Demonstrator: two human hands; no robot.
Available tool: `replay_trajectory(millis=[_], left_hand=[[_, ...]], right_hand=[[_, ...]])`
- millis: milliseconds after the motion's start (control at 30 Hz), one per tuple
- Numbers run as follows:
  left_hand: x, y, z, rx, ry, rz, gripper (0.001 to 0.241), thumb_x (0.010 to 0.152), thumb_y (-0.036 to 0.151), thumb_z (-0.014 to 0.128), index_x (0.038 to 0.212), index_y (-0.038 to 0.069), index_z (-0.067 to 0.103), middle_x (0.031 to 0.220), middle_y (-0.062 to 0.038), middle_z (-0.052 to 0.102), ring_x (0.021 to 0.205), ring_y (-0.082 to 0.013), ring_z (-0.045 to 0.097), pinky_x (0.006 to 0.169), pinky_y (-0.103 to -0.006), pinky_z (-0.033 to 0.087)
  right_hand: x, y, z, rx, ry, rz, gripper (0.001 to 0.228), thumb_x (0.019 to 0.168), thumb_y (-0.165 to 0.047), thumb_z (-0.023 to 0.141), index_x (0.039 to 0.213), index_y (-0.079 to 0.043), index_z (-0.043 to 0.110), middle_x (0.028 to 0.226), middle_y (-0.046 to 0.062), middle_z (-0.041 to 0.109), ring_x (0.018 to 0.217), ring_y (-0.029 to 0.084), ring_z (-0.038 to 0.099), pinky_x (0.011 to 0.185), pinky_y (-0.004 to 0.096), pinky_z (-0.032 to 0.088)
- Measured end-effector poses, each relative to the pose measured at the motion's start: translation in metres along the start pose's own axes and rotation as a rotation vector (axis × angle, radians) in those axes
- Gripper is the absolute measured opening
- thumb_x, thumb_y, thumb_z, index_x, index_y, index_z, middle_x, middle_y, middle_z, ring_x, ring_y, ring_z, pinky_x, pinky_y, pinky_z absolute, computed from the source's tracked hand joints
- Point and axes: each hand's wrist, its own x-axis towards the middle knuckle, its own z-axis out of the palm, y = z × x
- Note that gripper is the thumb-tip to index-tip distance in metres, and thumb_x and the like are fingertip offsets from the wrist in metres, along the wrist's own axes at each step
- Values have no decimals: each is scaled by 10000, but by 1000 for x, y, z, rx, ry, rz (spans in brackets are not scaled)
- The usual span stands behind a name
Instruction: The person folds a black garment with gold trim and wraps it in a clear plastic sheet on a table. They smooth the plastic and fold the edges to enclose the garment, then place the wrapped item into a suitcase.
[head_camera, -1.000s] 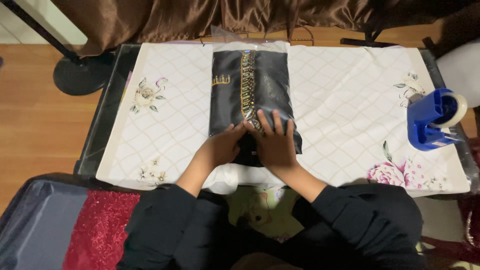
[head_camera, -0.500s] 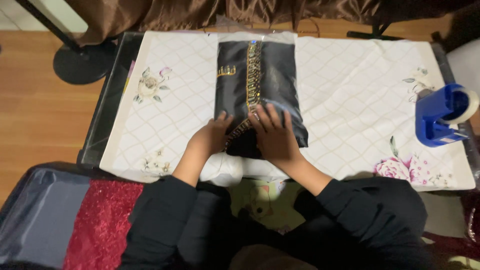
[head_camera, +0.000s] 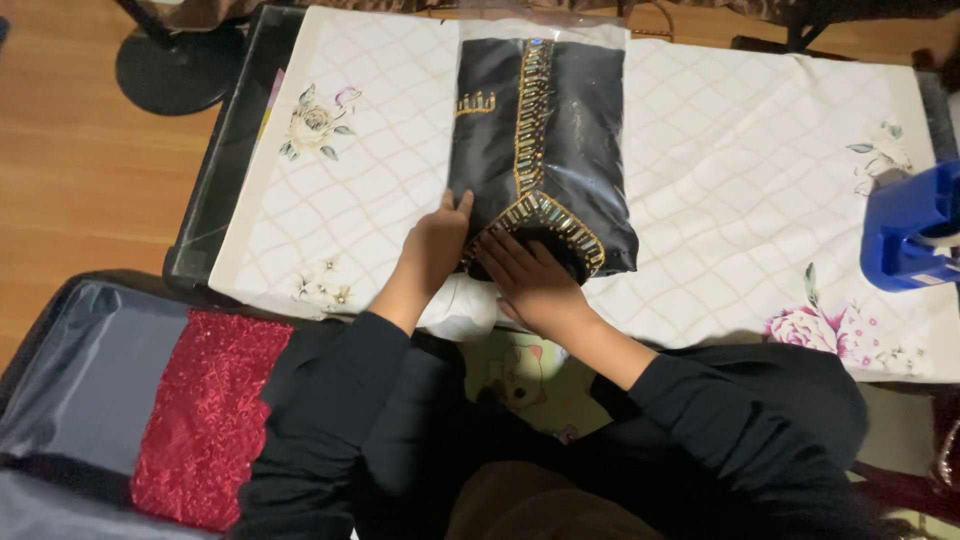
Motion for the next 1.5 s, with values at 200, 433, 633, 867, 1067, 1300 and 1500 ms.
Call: replay_trajectory(millis=[200, 433, 633, 867, 1067, 1300, 1500], left_hand=[[-8, -7, -6, -5, -124, -39, 691, 848, 202, 661, 1473, -33, 484, 1101, -59, 755, 811, -78, 762, 685, -169, 627], [-2, 9, 20, -199, 298, -219, 16, 736, 197, 622, 720, 199, 620, 539, 45, 557, 477, -199, 633, 527, -370, 502], [7, 15, 15, -18, 525, -253, 127, 681, 207, 608, 646, 256, 496, 456, 91, 432, 375, -147, 521, 484, -324, 423], [3, 17, -15, -47, 437, -158, 106, 777, 177, 602, 695, 217, 546, 473, 95, 499, 424, -126, 561, 479, -303, 450], [-2, 18, -57, -352, 300, -110, 48, 824, 146, 605, 777, 142, 596, 548, -9, 605, 528, -244, 681, 489, -379, 519], [-6, 24, -66, -703, -161, -50, 247, 910, 248, 603, 885, 31, 721, 776, -193, 736, 782, -411, 758, 640, -537, 592], [-1, 28, -82, -548, -208, -48, 322, 840, 420, 598, 719, 145, 714, 620, -63, 675, 621, -313, 716, 575, -468, 516]], right_hand=[[2, 4, 17, -61, 118, -46, 699, 906, -421, 619, 1463, -22, 481, 1529, 234, 465, 1461, 396, 388, 988, 503, 410], [10, 9, 43, -160, 107, 28, 618, 951, -253, 521, 1508, -4, 421, 1506, 266, 456, 1367, 433, 428, 873, 497, 408], [21, 22, 53, -304, 361, 77, 442, 971, -151, 456, 1377, -39, 593, 1374, 228, 591, 1235, 378, 536, 770, 427, 465], [21, 34, 43, -291, 538, 90, 381, 1040, -105, 424, 1375, -26, 589, 1386, 233, 601, 1323, 380, 557, 843, 414, 481], [21, 47, 49, -404, 455, 189, 445, 1053, -169, 375, 1463, -96, 533, 1424, 151, 576, 1330, 293, 539, 921, 372, 448], [16, 55, 74, -295, 255, 294, 614, 971, -208, 466, 1567, -82, 395, 1565, 108, 463, 1439, 238, 434, 1011, 375, 410], [20, 47, 53, -255, 270, 243, 850, 732, -419, 654, 1512, -127, 484, 1547, 123, 483, 1430, 281, 455, 870, 411, 477]])
